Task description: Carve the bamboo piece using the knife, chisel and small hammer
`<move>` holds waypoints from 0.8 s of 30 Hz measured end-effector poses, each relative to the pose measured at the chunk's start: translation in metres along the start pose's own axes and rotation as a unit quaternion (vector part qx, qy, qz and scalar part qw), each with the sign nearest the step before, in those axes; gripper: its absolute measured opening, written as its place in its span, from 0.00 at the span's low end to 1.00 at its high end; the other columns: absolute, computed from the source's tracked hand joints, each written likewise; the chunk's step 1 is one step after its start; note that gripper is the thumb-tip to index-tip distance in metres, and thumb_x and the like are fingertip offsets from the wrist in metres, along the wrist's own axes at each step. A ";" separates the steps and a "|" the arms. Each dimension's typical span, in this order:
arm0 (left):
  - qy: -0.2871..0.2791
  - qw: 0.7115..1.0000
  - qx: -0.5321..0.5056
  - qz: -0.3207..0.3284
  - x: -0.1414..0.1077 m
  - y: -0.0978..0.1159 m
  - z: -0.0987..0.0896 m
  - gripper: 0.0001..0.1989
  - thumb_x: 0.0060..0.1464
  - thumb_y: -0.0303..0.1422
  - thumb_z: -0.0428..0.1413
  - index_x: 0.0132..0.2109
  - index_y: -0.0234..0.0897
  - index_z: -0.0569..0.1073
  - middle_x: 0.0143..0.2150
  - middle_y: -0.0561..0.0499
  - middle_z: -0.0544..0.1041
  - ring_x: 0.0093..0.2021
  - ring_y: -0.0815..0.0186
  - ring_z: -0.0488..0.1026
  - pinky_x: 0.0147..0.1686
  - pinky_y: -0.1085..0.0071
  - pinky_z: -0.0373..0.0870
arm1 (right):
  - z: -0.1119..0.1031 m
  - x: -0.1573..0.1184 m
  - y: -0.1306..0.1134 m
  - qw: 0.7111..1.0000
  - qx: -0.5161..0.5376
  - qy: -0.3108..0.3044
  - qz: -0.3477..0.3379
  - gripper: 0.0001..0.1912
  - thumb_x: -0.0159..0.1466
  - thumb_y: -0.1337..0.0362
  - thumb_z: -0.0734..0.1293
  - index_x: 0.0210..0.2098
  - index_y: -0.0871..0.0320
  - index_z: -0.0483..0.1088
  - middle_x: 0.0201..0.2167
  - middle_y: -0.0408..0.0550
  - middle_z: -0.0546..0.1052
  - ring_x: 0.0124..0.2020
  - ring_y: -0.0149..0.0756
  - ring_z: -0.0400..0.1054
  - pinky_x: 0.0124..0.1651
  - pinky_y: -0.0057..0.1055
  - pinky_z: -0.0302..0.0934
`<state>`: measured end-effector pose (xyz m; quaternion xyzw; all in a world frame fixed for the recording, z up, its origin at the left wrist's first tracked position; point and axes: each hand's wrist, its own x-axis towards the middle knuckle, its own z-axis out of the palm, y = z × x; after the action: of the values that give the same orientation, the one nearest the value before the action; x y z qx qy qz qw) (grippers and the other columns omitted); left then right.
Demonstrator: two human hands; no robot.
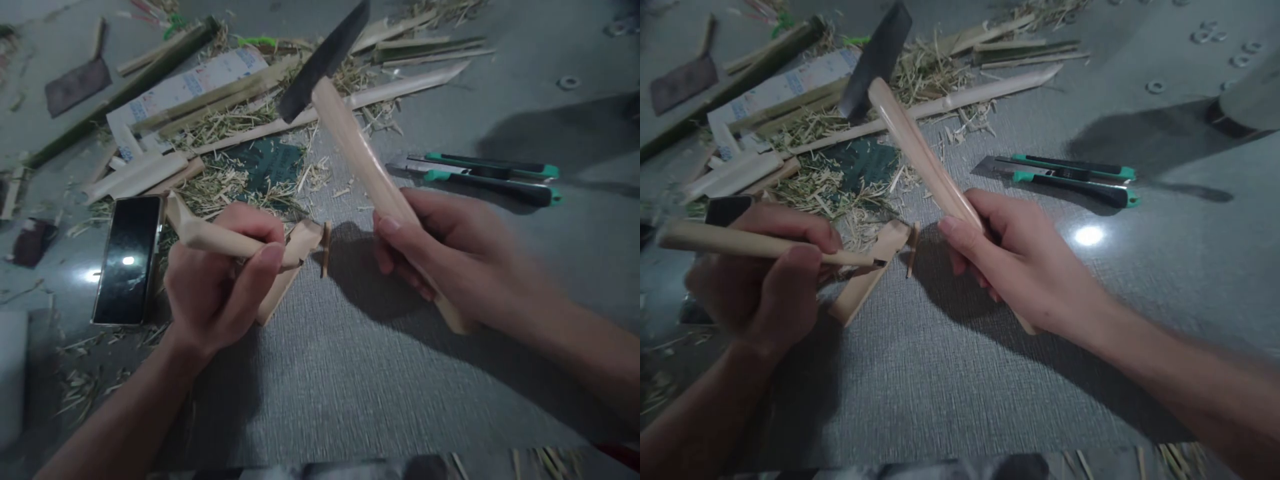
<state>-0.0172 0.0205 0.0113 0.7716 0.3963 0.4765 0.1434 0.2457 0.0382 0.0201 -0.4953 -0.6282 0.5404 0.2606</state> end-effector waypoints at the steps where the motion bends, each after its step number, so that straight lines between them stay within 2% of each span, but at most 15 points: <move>1: -0.004 1.000 -0.015 -0.007 0.000 0.000 -0.001 0.07 0.66 0.24 0.56 0.40 0.38 0.77 0.35 0.54 0.79 0.31 0.73 0.75 0.28 0.72 0.70 | 0.002 -0.001 -0.001 1.000 0.001 0.005 -0.011 0.18 0.76 0.49 0.66 0.34 0.52 0.71 0.25 0.41 0.74 0.19 0.28 0.63 0.18 0.29 0.54; 4: 0.003 0.999 -0.044 0.017 0.002 0.000 -0.001 0.09 0.64 0.21 0.56 0.36 0.38 0.76 0.35 0.54 0.80 0.32 0.73 0.76 0.29 0.74 0.72 | 0.011 -0.001 -0.005 0.997 -0.049 0.015 -0.056 0.17 0.78 0.47 0.62 0.43 0.51 0.74 0.35 0.44 0.78 0.25 0.30 0.66 0.24 0.32 0.58; 6: 0.009 0.998 -0.048 0.030 0.003 -0.001 -0.002 0.10 0.63 0.21 0.56 0.34 0.38 0.75 0.34 0.54 0.79 0.31 0.73 0.75 0.29 0.74 0.71 | 0.017 0.001 -0.008 0.991 -0.101 0.013 -0.084 0.19 0.78 0.45 0.60 0.46 0.51 0.75 0.34 0.43 0.76 0.27 0.32 0.66 0.28 0.34 0.58; 9: -0.034 0.998 -0.041 0.030 0.006 0.001 -0.005 0.09 0.62 0.20 0.56 0.37 0.39 0.75 0.30 0.56 0.77 0.25 0.74 0.71 0.23 0.74 0.65 | 0.025 0.005 -0.010 0.986 -0.126 -0.009 -0.113 0.20 0.78 0.45 0.60 0.45 0.52 0.75 0.31 0.42 0.73 0.30 0.34 0.66 0.32 0.34 0.57; 11: -0.075 0.996 -0.035 0.045 0.007 0.001 -0.007 0.08 0.62 0.22 0.57 0.37 0.41 0.74 0.28 0.57 0.76 0.22 0.74 0.70 0.19 0.74 0.63 | 0.027 0.007 -0.009 0.986 -0.127 -0.029 -0.106 0.20 0.78 0.45 0.61 0.44 0.52 0.74 0.30 0.41 0.71 0.31 0.34 0.65 0.31 0.34 0.55; 13: -0.086 0.995 -0.025 0.047 0.007 0.001 -0.008 0.08 0.61 0.24 0.58 0.36 0.42 0.73 0.26 0.57 0.77 0.21 0.73 0.71 0.19 0.73 0.63 | 0.027 0.008 -0.009 0.987 -0.128 -0.036 -0.091 0.21 0.78 0.44 0.60 0.41 0.53 0.73 0.29 0.41 0.70 0.30 0.34 0.64 0.31 0.34 0.54; 17: -0.059 0.997 -0.031 0.027 0.006 0.001 -0.008 0.09 0.61 0.25 0.58 0.34 0.44 0.74 0.28 0.57 0.78 0.21 0.72 0.73 0.21 0.73 0.66 | 0.026 0.008 -0.009 0.988 -0.124 -0.038 -0.079 0.23 0.78 0.44 0.60 0.36 0.53 0.69 0.33 0.43 0.73 0.33 0.34 0.67 0.32 0.34 0.55; 24: -0.041 0.999 -0.021 -0.009 0.004 0.004 -0.005 0.09 0.66 0.29 0.56 0.36 0.45 0.77 0.28 0.56 0.78 0.22 0.72 0.72 0.20 0.71 0.67 | 0.025 0.007 -0.010 0.992 -0.099 -0.043 -0.071 0.19 0.77 0.45 0.63 0.38 0.52 0.71 0.32 0.42 0.75 0.31 0.35 0.67 0.31 0.34 0.53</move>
<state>-0.0187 0.0196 0.0188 0.7836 0.3873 0.4513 0.1800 0.2184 0.0346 0.0210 -0.4496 -0.7225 0.4764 0.2210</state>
